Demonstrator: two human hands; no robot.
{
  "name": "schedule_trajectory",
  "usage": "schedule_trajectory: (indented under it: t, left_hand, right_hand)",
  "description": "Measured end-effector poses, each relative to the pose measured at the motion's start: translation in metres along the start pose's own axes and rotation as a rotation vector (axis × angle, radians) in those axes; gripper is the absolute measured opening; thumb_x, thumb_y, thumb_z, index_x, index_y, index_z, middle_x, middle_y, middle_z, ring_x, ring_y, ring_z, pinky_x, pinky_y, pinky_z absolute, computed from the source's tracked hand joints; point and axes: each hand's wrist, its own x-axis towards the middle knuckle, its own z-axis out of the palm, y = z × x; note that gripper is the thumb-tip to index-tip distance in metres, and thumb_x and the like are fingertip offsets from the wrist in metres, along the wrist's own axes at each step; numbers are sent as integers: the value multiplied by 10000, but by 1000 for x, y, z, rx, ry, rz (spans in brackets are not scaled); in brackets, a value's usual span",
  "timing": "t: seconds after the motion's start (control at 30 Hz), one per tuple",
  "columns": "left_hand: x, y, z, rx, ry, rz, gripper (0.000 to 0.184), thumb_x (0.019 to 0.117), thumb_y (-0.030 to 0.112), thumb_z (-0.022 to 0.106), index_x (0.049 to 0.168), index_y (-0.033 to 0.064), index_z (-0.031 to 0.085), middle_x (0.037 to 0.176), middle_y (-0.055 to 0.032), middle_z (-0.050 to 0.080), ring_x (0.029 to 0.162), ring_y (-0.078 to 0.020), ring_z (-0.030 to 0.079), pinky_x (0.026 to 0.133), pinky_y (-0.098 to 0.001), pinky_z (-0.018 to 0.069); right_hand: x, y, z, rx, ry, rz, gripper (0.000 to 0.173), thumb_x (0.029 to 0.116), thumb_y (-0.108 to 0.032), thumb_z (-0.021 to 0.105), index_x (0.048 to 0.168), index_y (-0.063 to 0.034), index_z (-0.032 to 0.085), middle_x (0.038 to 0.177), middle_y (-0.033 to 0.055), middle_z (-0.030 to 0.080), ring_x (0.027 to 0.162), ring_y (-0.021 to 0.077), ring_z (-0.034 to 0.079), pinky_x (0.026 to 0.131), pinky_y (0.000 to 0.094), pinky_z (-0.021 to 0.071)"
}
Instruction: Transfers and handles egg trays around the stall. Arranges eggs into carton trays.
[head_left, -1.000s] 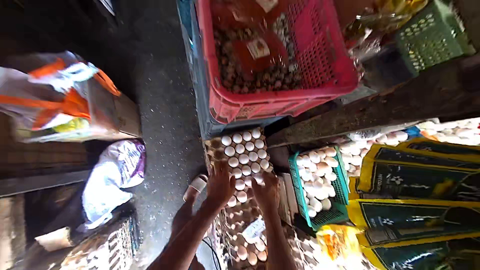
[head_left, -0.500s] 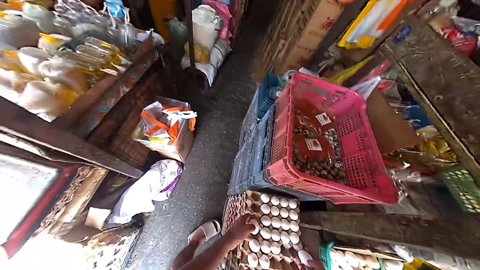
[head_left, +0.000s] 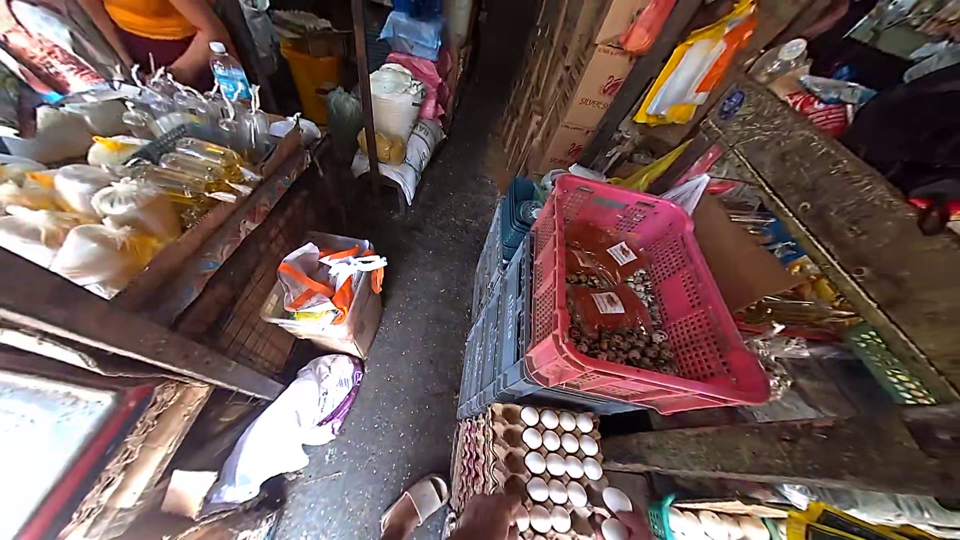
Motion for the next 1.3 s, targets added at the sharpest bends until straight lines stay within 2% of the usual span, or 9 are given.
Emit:
schedule_trajectory:
  t: [0.1, 0.23, 0.37, 0.53, 0.63, 0.73, 0.87, 1.0, 1.3]
  left_hand:
    - [5, -15, 0, -356, 17, 77, 451, 937, 465, 663, 1298, 194, 653, 1104, -118, 737, 950, -295, 724, 832, -572, 579]
    - [-16, -7, -6, -1182, -149, 31, 515, 981, 189, 623, 1459, 118, 447, 1240, -207, 664, 907, -361, 731, 729, -548, 628]
    - [-14, 2, 7, -840, -4, 208, 599, 835, 125, 746, 1390, 55, 530, 1436, -189, 528, 1202, -311, 604, 923, -501, 573]
    - [-29, 32, 11, 33, 21, 74, 574, 903, 402, 750, 1415, 221, 567, 1640, -255, 258, 978, -443, 694, 781, -585, 602]
    - [-23, 36, 21, 123, 14, 31, 576, 898, 413, 751, 1417, 248, 562, 1604, -283, 308, 1066, -522, 639, 773, -638, 577]
    - [-16, 43, 23, 165, -45, -12, 589, 909, 358, 746, 1448, 246, 537, 1601, -274, 309, 1192, -554, 557, 839, -675, 546]
    - [-16, 45, 28, 221, -30, -13, 637, 887, 220, 768, 1469, 258, 511, 1588, -249, 336, 1218, -542, 541, 842, -666, 547]
    - [-16, 41, 23, 240, -28, 18, 499, 960, 308, 674, 1437, 242, 544, 1583, -233, 361, 1165, -493, 605, 818, -631, 575]
    - [-6, 34, 11, -391, 250, 200, 605, 891, 494, 732, 1297, 56, 639, 1378, -180, 593, 1310, -275, 548, 1115, -443, 461]
  right_hand:
    - [-9, -11, 3, 0, -95, 30, 436, 950, -173, 524, 1382, -110, 530, 992, 126, 649, 683, 218, 634, 568, 401, 558]
    - [4, -12, 34, -961, 8, -50, 531, 879, -593, 714, 1167, -150, 762, 1150, 152, 736, 1066, 353, 690, 863, 619, 557]
    - [11, -8, 52, -1274, 54, -6, 545, 898, -670, 624, 1156, -209, 758, 1268, 148, 697, 1238, 399, 615, 906, 654, 522]
    - [-15, -8, 24, -491, 11, -21, 484, 926, -406, 749, 1268, -67, 700, 1154, 175, 718, 995, 321, 697, 828, 564, 578]
    - [-42, -14, 12, 272, -28, 137, 363, 1039, -372, 474, 1256, -107, 593, 953, 123, 678, 718, 234, 665, 589, 420, 577]
    - [-40, -14, 5, 547, -102, 226, 450, 1024, -523, 394, 1105, -137, 609, 881, 132, 678, 730, 298, 684, 608, 483, 584]
    - [-18, -3, 19, -232, -32, 19, 458, 905, -342, 763, 1262, -68, 677, 1146, 146, 711, 1003, 273, 691, 811, 503, 593]
    - [-11, -6, 47, -1112, 4, -23, 505, 835, -588, 725, 1178, -218, 757, 1395, 174, 603, 1266, 396, 585, 959, 647, 515]
    - [-33, -22, 63, -1192, -47, -1, 629, 896, -647, 611, 1307, -178, 691, 1527, 234, 469, 1286, 429, 566, 970, 627, 521]
